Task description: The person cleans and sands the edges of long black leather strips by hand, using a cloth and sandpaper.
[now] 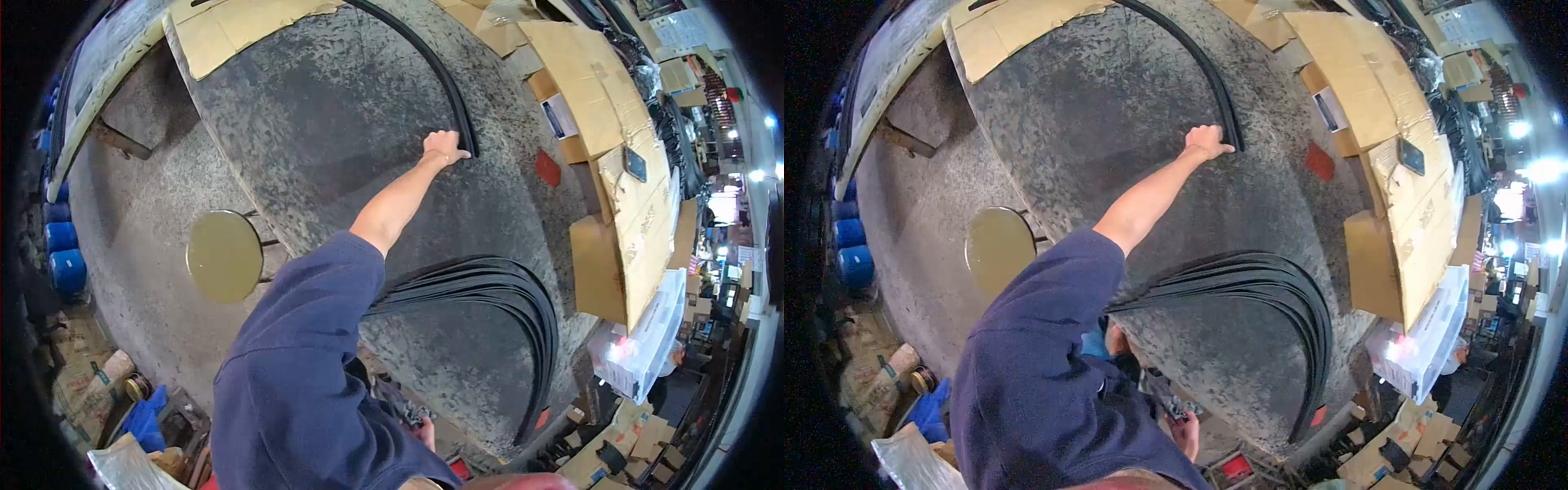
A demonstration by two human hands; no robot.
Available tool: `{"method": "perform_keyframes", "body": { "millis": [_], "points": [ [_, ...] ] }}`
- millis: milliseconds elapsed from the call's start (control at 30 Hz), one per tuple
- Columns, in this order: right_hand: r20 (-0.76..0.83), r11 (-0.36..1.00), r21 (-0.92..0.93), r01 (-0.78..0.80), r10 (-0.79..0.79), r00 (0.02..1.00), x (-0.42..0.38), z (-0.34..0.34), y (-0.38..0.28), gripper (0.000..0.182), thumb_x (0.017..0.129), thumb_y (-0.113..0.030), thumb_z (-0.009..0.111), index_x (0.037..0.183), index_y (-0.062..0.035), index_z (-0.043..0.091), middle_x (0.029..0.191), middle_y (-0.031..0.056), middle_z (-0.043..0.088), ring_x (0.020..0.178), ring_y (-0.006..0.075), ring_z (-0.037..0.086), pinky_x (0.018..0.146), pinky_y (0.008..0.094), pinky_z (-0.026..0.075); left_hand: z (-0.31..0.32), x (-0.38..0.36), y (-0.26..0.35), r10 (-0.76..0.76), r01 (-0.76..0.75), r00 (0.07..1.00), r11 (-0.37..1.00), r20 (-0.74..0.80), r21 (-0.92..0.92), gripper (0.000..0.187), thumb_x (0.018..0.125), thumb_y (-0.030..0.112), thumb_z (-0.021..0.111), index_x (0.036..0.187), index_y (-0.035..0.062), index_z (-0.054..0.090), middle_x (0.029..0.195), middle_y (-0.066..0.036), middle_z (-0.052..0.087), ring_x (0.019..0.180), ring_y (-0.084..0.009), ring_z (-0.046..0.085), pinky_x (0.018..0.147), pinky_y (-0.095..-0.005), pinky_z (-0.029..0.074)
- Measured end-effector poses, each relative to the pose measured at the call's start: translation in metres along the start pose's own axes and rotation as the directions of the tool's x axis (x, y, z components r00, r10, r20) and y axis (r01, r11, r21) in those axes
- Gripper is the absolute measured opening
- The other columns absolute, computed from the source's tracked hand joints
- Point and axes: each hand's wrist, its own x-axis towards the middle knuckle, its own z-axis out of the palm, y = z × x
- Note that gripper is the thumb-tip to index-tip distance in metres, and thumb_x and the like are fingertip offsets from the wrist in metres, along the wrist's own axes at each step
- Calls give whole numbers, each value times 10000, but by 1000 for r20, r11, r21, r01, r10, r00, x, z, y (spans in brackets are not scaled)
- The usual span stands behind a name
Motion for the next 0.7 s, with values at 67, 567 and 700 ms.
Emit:
{"method": "perform_keyframes", "body": {
  "millis": [67, 567, 700],
  "points": [
    [-92, 999, 23, 22, -20, 996, 4, 12, 7, 391, 845, -326, 483, 1065, -13, 561, 1041, 175, 615, 921, 338, 579, 866, 449, 466, 4, 11, -15, 64, -63, 997, 998, 37, -25, 484, 639, 502, 748, 878, 88, 666, 830, -105, 681, 834, -262, 659, 747, -365, 520],
    [317, 931, -112, 347, -298, 901, -78, 207, -64, 195, 880, -242, 501, 957, -85, 588, 836, 44, 633, 776, 173, 600, 568, 343, 468, -61, -163, -43, 67, -35, 992, 962, 110, -269, 399, 721, 263, 497, 896, -79, 606, 919, -284, 618, 949, -403, 594, 831, -466, 470],
    [520, 930, 6, 368, -317, 793, -79, 263, -62, 226, 882, -287, 502, 1004, -120, 594, 985, 9, 636, 926, 186, 580, 755, 376, 462, -98, -341, -49, 5, 185, 950, 796, 312, -576, 178, 705, 103, 508, 718, -55, 589, 613, -176, 636, 546, -233, 658, 518, -350, 533]
  ]
}}
